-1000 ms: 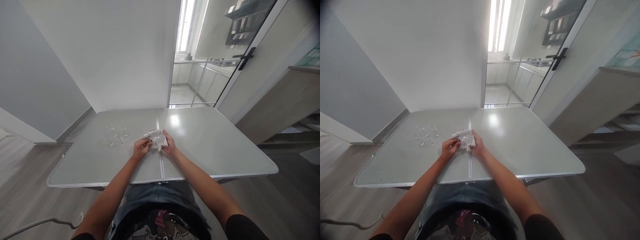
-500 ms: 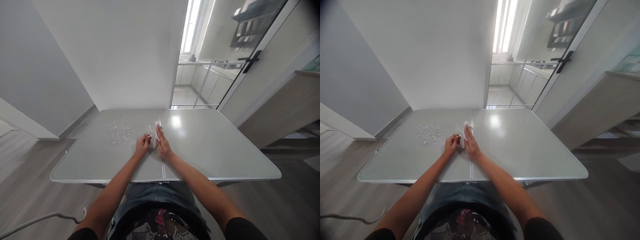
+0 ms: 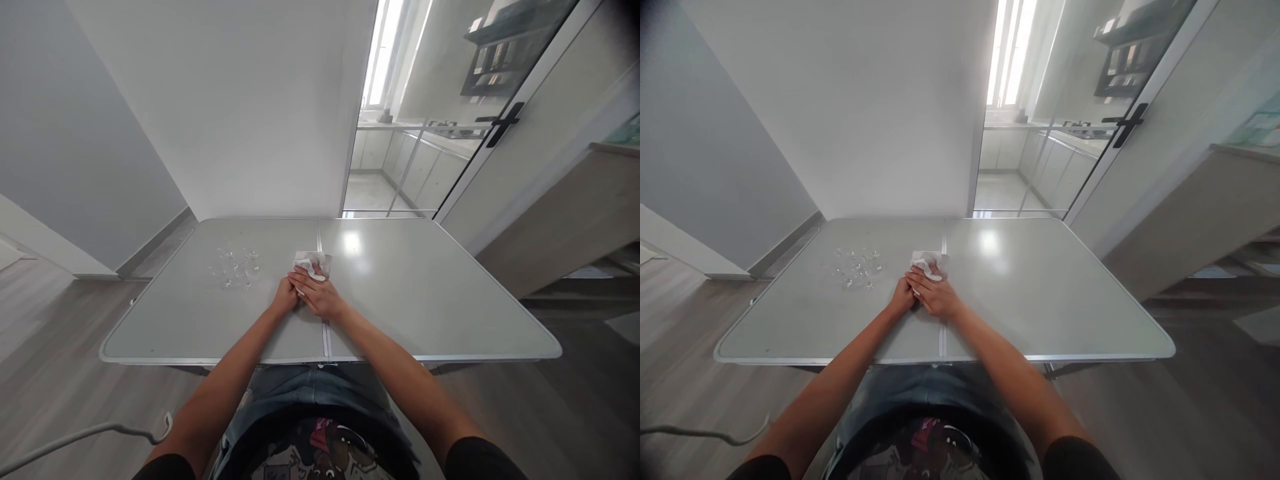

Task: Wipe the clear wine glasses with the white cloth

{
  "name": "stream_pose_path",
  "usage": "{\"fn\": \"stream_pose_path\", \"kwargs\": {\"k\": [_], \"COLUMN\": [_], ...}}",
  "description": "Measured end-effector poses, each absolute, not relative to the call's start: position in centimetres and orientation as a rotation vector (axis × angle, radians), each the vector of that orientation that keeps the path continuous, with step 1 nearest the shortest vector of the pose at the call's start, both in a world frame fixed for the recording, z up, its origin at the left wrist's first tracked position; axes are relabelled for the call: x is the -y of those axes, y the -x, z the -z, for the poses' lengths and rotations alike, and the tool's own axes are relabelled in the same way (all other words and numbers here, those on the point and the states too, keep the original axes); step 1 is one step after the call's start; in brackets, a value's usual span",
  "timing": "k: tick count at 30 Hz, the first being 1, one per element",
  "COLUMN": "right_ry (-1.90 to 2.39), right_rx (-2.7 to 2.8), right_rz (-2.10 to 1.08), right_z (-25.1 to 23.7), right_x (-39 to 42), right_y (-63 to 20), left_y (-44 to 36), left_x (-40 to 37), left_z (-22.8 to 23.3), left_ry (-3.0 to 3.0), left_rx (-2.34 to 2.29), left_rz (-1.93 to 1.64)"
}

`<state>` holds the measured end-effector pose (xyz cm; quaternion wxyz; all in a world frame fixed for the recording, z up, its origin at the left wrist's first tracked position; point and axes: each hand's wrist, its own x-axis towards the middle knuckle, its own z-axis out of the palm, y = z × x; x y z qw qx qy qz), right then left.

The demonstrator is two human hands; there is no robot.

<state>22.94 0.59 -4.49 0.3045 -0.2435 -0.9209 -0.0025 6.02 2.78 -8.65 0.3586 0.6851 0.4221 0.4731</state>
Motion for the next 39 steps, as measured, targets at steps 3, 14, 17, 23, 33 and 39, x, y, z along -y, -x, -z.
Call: {"fn": "stream_pose_path", "kwargs": {"k": [3, 14, 17, 23, 33, 39], "right_ry": [0.589, 0.761, 0.691, 0.740, 0.728, 0.660], "right_rx": [2.398, 1.396, 1.270, 1.464, 1.256, 1.262], "right_rz": [-0.119, -1.009, -1.299, -1.323, -1.625, -1.696], "right_z": [4.6, 5.5, 6.1, 7.3, 7.9, 6.9], "right_x": [-0.7, -0.8, -1.1, -2.3, -2.9, -2.5], "right_y": [-23.2, -22.6, -22.1, -21.9, -22.3, -22.9], "left_y": [-6.2, -7.0, -6.6, -5.8, -5.5, -5.6], "left_x": [-2.6, -1.8, -2.0, -2.0, -1.9, -2.0], "left_z": [8.1, 6.4, 6.9, 7.5, 6.9, 6.7], "left_ry": [-1.743, -1.750, -1.905, -1.909, -2.051, -1.758], "left_rx": [-1.079, -1.007, -1.112, -1.279, -1.368, -1.476], "left_rz": [-1.254, -1.128, -1.142, -1.315, -1.548, -1.598]}}
